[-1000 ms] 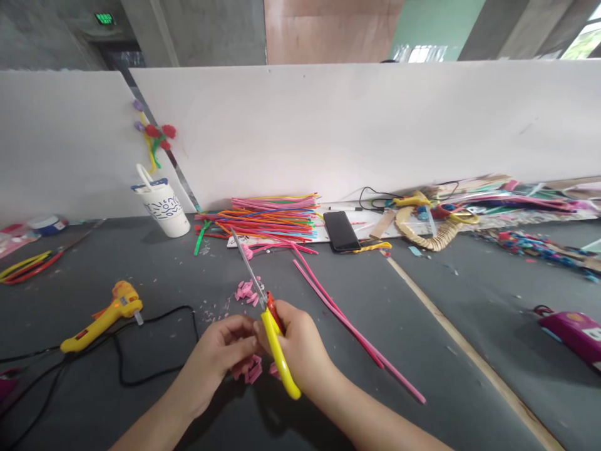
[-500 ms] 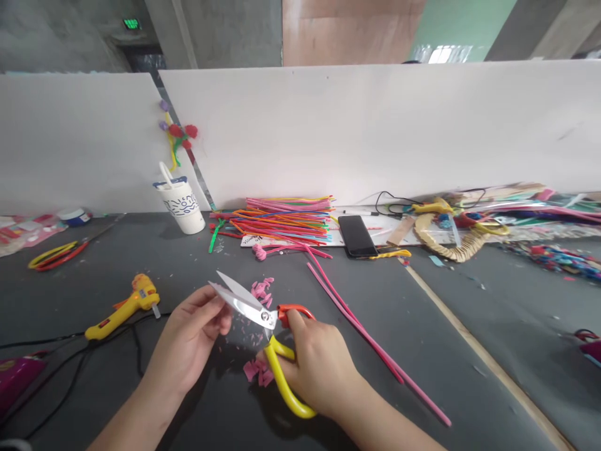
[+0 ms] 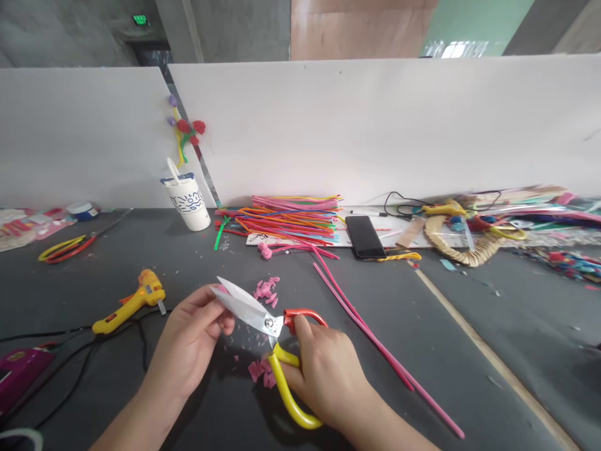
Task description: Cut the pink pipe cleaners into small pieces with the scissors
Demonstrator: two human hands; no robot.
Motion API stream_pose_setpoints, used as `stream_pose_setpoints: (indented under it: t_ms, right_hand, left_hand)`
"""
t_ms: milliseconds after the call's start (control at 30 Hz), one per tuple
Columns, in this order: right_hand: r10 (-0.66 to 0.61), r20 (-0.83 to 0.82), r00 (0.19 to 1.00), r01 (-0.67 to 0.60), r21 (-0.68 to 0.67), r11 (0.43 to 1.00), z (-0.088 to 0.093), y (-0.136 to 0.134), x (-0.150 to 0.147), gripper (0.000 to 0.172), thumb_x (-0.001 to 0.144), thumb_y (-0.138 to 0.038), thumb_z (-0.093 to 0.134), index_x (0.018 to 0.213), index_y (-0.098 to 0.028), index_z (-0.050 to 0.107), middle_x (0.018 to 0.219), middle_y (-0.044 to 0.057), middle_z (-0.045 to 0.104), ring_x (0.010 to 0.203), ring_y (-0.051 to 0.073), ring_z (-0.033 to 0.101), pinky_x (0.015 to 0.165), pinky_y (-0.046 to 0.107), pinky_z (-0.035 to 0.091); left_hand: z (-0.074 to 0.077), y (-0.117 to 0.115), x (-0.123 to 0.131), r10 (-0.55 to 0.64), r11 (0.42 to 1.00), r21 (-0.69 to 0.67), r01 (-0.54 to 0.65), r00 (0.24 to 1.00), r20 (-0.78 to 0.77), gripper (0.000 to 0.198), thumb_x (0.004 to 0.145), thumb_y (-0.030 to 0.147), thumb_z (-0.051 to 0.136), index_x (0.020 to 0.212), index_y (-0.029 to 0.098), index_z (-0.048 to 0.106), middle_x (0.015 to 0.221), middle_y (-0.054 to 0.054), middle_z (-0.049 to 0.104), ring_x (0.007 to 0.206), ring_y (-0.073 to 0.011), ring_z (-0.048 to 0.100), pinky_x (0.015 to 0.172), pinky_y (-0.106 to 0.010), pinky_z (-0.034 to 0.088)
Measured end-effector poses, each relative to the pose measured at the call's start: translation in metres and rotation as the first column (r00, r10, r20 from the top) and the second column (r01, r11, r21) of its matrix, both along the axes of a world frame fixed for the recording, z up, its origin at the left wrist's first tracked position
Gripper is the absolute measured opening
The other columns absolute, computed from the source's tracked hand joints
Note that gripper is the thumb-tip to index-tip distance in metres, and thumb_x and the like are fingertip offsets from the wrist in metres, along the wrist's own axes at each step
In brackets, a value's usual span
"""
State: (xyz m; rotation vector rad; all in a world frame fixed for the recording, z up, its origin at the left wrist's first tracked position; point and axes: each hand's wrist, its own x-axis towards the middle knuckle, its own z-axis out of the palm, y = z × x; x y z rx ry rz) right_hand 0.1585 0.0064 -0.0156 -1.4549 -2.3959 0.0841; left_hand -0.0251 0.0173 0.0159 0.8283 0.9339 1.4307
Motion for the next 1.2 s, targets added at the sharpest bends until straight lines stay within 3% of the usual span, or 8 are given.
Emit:
stream_pose_setpoints:
  t_ms: [600, 1000, 1200]
  right_hand:
    - [0.002, 0.037, 0.999, -0.003, 0.011, 1.0, -0.0009, 0.0001, -0.0002, 0.035, 0.082, -0.052, 0.037, 0.076, -0.019, 0.045, 0.054, 0.001, 0.057, 0.046, 0.017, 0.054, 0.044, 0.026, 0.022]
    - [0.006, 0.033, 0.999, -0.005, -0.018, 1.0, -0.0008, -0.0008, 0.0007, 0.027, 0.082, -0.045, 0.038, 0.075, -0.02, 0.045, 0.053, 0.001, 0.058, 0.044, 0.016, 0.053, 0.044, 0.026, 0.022]
    - [-0.01, 0.041, 0.999, 0.013, -0.058, 0.998, -0.0005, -0.0006, -0.0002, 0.035, 0.081, -0.054, 0.038, 0.073, -0.02, 0.045, 0.053, 0.001, 0.057, 0.045, 0.018, 0.053, 0.044, 0.026, 0.022]
  left_hand:
    - [-0.0003, 0.0004, -0.0004, -0.002, 1.0, -0.02, 0.001, 1.0, -0.007, 0.004, 0.069, 0.019, 0.063, 0.07, 0.015, 0.065, 0.056, 0.002, 0.058, 0.049, -0.006, 0.049, 0.046, -0.015, 0.04]
    - [-0.0006, 0.0017, -0.0003, 0.008, 0.999, -0.031, -0.008, 1.0, -0.014, 0.006, 0.068, 0.02, 0.064, 0.07, 0.015, 0.066, 0.056, 0.002, 0.058, 0.048, -0.0066, 0.05, 0.045, -0.016, 0.04]
    - [-0.0005, 0.0028, 0.0, 0.014, 1.0, -0.023, -0.014, 1.0, -0.025, 0.005, 0.069, 0.02, 0.064, 0.07, 0.015, 0.065, 0.055, 0.002, 0.058, 0.048, -0.0064, 0.05, 0.046, -0.016, 0.04]
